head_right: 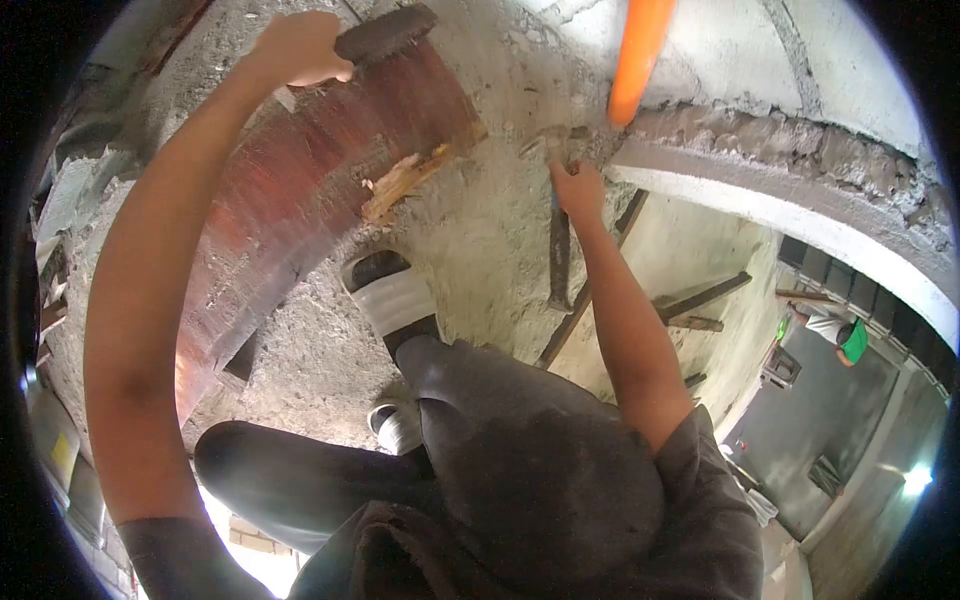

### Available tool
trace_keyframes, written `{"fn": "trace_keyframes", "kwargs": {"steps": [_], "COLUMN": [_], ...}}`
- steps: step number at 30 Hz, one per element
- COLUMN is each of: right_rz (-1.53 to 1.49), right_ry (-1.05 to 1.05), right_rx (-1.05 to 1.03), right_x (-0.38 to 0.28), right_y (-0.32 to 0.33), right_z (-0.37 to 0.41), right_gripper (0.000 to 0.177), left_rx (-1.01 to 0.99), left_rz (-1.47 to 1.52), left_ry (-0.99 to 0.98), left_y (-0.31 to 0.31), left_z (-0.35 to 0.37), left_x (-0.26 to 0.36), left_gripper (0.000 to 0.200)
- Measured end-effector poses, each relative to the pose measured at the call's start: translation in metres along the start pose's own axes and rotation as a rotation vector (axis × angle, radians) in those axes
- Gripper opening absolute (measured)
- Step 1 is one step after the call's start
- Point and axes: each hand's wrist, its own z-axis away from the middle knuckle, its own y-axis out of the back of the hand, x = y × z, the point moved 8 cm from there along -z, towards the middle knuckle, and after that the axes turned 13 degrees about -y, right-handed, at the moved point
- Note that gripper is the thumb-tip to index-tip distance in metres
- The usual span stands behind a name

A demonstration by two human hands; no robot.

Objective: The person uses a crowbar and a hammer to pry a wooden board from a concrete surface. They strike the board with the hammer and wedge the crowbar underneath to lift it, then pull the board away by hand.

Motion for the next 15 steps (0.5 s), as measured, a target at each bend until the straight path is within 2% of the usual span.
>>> {"fn": "trace_keyframes", "kwargs": {"steps": [1,2,3,4,5,6,8,12,14,15], "right_rz": [-0.03,-0.062,-0.073,-0.366,-0.653,-0.655,-0.757,-0.697,-0.812,-0.82], "right_ry": [0.06,0.126,0.123,-0.089,-0.303,-0.305,-0.364,-0.341,-0.395,-0.352], "right_rx": [0.04,0.082,0.078,-0.136,-0.353,-0.356,-0.546,-0.59,-0.712,-0.708], "right_x": [0.004,0.005,0.0,0.002,0.006,0.011,0.023,0.025,0.008,-0.001], "right_y": [-0.004,-0.008,-0.006,-0.009,-0.02,-0.023,-0.043,-0.034,-0.021,-0.016], "right_z": [-0.001,-0.003,0.007,0.022,0.036,0.036,0.034,0.026,0.033,0.03], "right_gripper": [0.058,0.054,0.054,0.047,0.039,0.039,0.03,0.035,0.035,0.031], "left_rx": [-0.051,-0.059,-0.048,-0.035,0.035,0.032,0.001,0.097,0.088,0.081], "left_rz": [-0.025,-0.032,0.055,0.142,0.096,0.093,0.089,0.156,0.15,0.148], "left_ry": [-0.033,-0.037,0.005,0.047,0.039,0.039,0.114,0.149,0.128,0.108], "left_y": [-0.005,-0.011,-0.017,-0.025,-0.029,-0.035,-0.045,-0.044,-0.043,-0.042], "left_z": [-0.003,-0.001,0.004,0.011,0.019,0.024,0.031,0.033,0.036,0.038], "left_x": [-0.001,0.0,0.0,0.0,0.007,0.015,0.021,0.021,0.025,0.028], "left_gripper": [0.043,0.043,0.047,0.05,0.055,0.055,0.046,0.047,0.046,0.045]}}
